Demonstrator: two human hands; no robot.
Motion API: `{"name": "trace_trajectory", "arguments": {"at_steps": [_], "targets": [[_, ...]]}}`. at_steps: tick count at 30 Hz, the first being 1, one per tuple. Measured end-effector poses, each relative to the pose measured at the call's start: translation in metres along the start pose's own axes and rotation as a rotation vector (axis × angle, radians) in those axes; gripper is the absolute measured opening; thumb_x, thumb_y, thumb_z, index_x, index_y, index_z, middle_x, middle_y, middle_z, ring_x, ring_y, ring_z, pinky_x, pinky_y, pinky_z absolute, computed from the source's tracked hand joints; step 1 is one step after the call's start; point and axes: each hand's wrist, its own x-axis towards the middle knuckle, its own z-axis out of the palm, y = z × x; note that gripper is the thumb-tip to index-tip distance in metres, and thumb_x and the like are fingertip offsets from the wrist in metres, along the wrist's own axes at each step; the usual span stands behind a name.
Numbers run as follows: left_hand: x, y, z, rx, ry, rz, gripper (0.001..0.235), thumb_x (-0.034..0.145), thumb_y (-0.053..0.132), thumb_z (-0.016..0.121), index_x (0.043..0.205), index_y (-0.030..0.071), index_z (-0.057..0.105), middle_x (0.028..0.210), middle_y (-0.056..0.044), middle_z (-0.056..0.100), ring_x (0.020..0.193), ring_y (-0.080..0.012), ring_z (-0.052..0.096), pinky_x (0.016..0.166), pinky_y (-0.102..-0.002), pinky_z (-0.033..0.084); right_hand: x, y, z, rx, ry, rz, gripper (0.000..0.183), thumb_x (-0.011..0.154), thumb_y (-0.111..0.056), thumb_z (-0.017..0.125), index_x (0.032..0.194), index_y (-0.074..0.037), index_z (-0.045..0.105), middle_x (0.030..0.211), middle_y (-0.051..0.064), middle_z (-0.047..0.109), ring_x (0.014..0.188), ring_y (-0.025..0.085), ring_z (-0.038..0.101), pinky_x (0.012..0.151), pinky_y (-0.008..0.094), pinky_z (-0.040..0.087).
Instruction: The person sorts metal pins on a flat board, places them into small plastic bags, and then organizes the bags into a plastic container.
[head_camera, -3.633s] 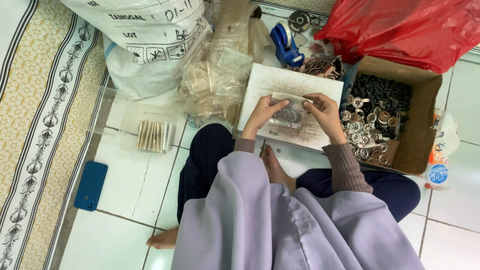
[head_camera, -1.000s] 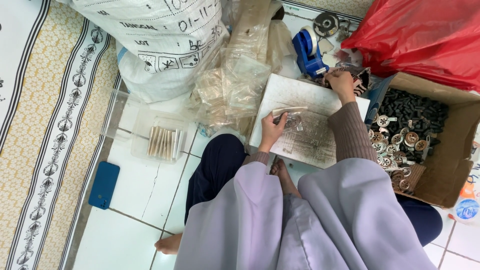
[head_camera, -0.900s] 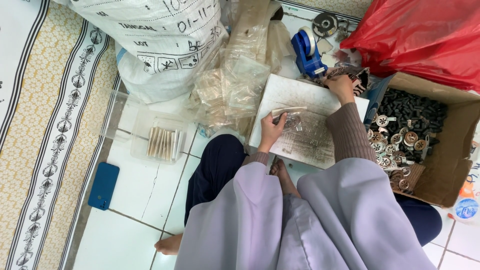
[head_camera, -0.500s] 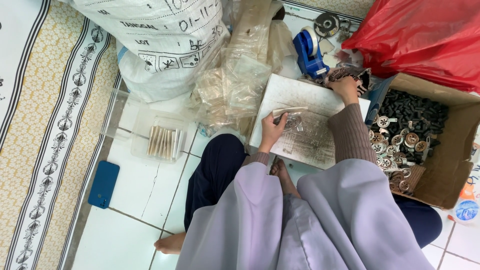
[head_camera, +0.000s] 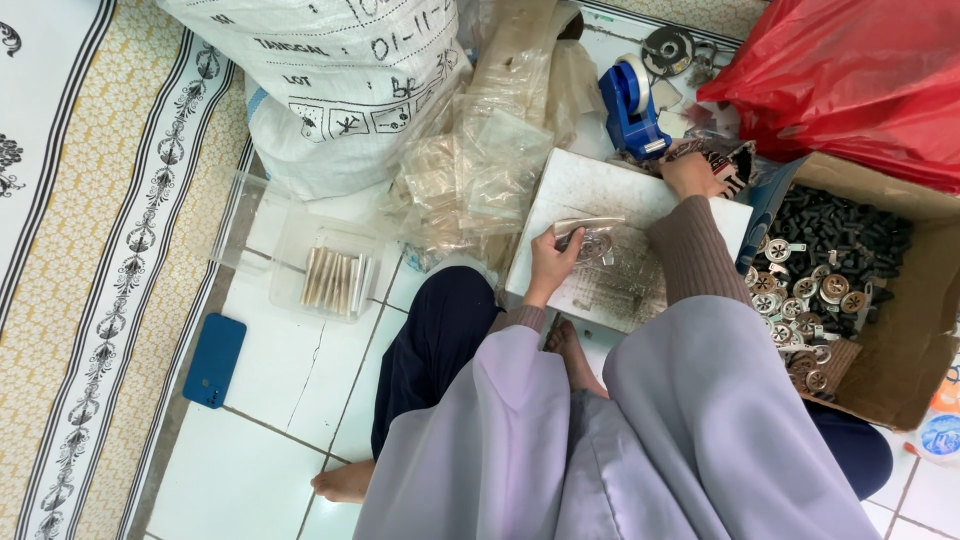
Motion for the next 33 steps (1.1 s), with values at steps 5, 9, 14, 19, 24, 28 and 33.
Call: {"name": "trace_trajectory", "arguments": {"at_steps": [5, 9, 14, 19, 24, 28, 33], "targets": [[0.001, -0.013, 0.000, -0.006, -0.002, 0.004, 0.016, 0.093, 0.017, 0.076, 0.098, 0.002, 0.076, 0.086, -0.017, 0.076, 0.088, -0.0223, 0.073, 0.077, -0.039, 0.057, -0.017, -0.009, -0.010, 0.006, 0.023, 0.009, 0.056, 0.092, -0.045, 0.069, 0.125, 0.000, 0.068, 0.126, 0.022, 0.070, 0.122, 0.042, 0.063, 0.101, 0.058, 0.036], [0.001, 0.005, -0.002, -0.022, 0.000, 0.004, 0.017, 0.093, 0.017, 0.075, 0.098, 0.001, 0.076, 0.085, -0.018, 0.076, 0.087, -0.0220, 0.072, 0.076, -0.039, 0.057, -0.010, -0.007, -0.007, 0.000, 0.026, 0.019, 0.058, 0.091, -0.048, 0.071, 0.128, -0.002, 0.067, 0.126, 0.019, 0.070, 0.122, 0.041, 0.062, 0.100, 0.057, 0.036], [0.000, 0.012, -0.002, -0.014, -0.005, -0.009, 0.017, 0.093, 0.018, 0.075, 0.098, 0.002, 0.076, 0.084, -0.017, 0.076, 0.085, -0.0226, 0.073, 0.075, -0.038, 0.057, -0.035, -0.016, -0.019, 0.034, 0.064, 0.024, 0.055, 0.092, -0.044, 0.074, 0.127, -0.002, 0.067, 0.126, 0.019, 0.070, 0.122, 0.041, 0.063, 0.100, 0.058, 0.039], [-0.003, 0.042, -0.005, -0.017, -0.008, -0.005, 0.017, 0.094, 0.020, 0.075, 0.097, 0.003, 0.076, 0.083, -0.015, 0.076, 0.084, -0.0214, 0.073, 0.074, -0.038, 0.057, -0.045, -0.021, -0.024, 0.029, 0.073, 0.024, 0.050, 0.092, -0.037, 0.074, 0.126, 0.000, 0.068, 0.126, 0.021, 0.070, 0.122, 0.041, 0.063, 0.101, 0.057, 0.037], [0.000, 0.019, -0.004, 0.002, -0.010, 0.008, 0.017, 0.093, 0.019, 0.075, 0.096, 0.002, 0.075, 0.083, -0.016, 0.075, 0.085, -0.0223, 0.072, 0.073, -0.039, 0.057, -0.020, -0.009, -0.013, -0.007, 0.029, 0.012, 0.050, 0.095, -0.040, 0.072, 0.125, 0.000, 0.069, 0.126, 0.020, 0.070, 0.122, 0.041, 0.063, 0.100, 0.056, 0.043], [-0.001, 0.007, -0.002, -0.005, 0.002, 0.000, 0.017, 0.093, 0.019, 0.076, 0.096, 0.003, 0.076, 0.082, -0.016, 0.075, 0.083, -0.0217, 0.072, 0.073, -0.038, 0.057, -0.013, -0.003, -0.003, -0.005, 0.083, -0.004, 0.050, 0.094, -0.044, 0.073, 0.121, -0.001, 0.071, 0.120, 0.019, 0.073, 0.116, 0.040, 0.067, 0.095, 0.055, 0.046], [0.002, 0.000, -0.001, 0.006, -0.001, 0.013, 0.019, 0.093, 0.019, 0.076, 0.097, 0.001, 0.075, 0.083, -0.018, 0.075, 0.085, -0.0232, 0.073, 0.073, -0.038, 0.057, -0.031, 0.017, 0.008, 0.184, 0.401, -0.399, 0.021, 0.094, -0.024, 0.072, 0.093, -0.004, 0.078, 0.087, 0.019, 0.076, 0.087, 0.042, 0.074, 0.073, 0.050, 0.059]]}}
